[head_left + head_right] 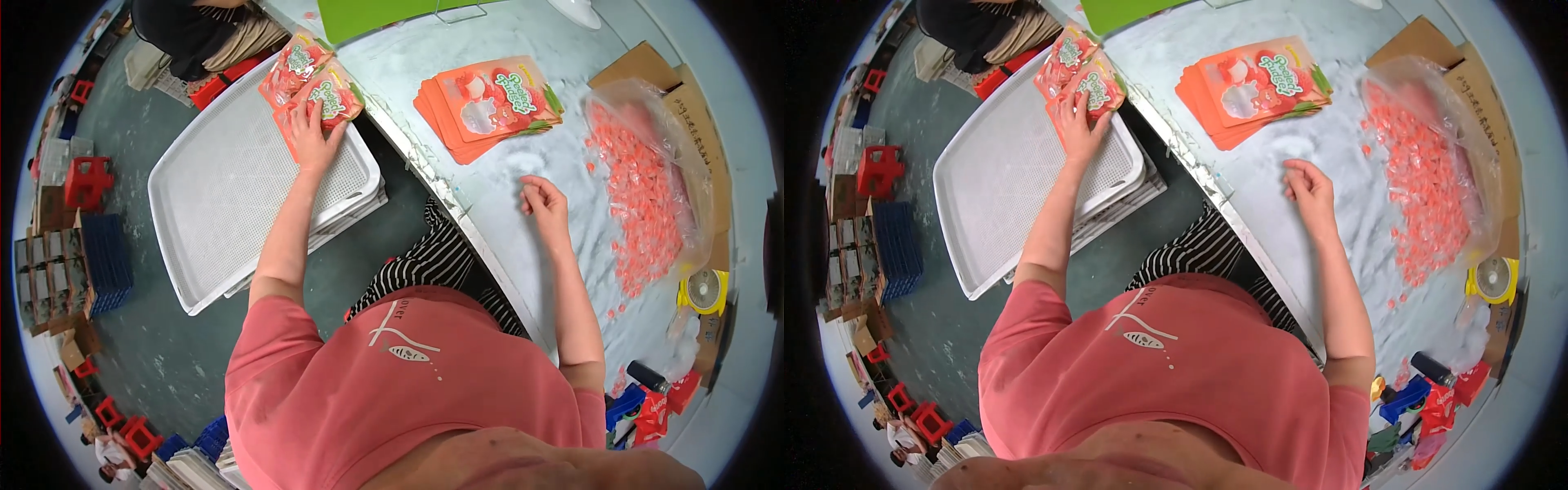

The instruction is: Packing individual snack pieces into labeled plastic pouches at a factory workstation.

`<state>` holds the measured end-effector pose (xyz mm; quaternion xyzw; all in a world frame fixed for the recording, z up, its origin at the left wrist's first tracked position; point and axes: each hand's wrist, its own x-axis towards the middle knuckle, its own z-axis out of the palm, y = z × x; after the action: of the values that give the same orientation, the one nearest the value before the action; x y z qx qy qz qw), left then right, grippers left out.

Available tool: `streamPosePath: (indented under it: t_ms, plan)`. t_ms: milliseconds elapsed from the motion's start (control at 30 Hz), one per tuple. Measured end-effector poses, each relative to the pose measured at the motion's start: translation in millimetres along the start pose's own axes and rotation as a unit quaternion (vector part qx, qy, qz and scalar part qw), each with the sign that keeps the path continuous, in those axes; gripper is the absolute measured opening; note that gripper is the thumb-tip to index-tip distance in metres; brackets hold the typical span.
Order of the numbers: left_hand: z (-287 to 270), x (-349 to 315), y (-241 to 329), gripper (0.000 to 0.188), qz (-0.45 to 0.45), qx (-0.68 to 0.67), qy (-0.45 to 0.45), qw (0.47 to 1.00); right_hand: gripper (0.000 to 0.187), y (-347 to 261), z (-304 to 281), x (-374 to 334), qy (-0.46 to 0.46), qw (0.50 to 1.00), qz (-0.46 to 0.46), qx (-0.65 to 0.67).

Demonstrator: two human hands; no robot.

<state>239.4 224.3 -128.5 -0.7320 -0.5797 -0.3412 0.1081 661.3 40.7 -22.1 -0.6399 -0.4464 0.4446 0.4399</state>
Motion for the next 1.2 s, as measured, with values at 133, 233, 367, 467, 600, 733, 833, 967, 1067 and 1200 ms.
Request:
streamPosePath:
  t_ms: [133,233,367,467,600,733,833,967,1067,1200]
  plan:
    - [18,5,2,0.072,-0.048,-0.093,0.035,0.994,0.018,9,-5,27,0.037,0.998,-0.052,-0.009]
    - [30,13,7,0.072,-0.074,-0.107,0.072,0.989,0.019,21,-15,75,0.119,0.974,-0.157,-0.113]
    - [31,11,16,0.080,-0.078,-0.103,0.063,0.990,0.029,-11,-21,120,0.240,0.911,-0.227,-0.245]
    - [26,10,15,0.086,-0.062,-0.112,0.040,0.991,0.037,-26,-14,142,0.277,0.833,-0.232,-0.420]
    - [12,-4,8,0.087,-0.040,-0.092,0.023,0.995,0.044,-39,-6,149,0.237,0.850,-0.097,-0.460]
    - [-6,-12,23,0.077,-0.042,-0.113,0.028,0.992,0.040,-34,-25,153,0.290,0.830,-0.133,-0.458]
    - [-30,-11,56,0.070,-0.035,-0.139,0.023,0.989,0.033,-33,-38,150,0.276,0.864,-0.106,-0.408]
    - [-34,-17,72,0.067,-0.054,-0.234,-0.025,0.970,0.026,-28,-43,148,0.259,0.915,-0.061,-0.305]
    - [-48,-18,91,0.063,-0.031,-0.215,-0.027,0.976,0.025,-23,-46,142,0.248,0.928,-0.077,-0.267]
    - [-75,-19,145,0.058,0.008,-0.300,-0.083,0.950,0.025,-21,-53,132,0.253,0.933,-0.099,-0.237]
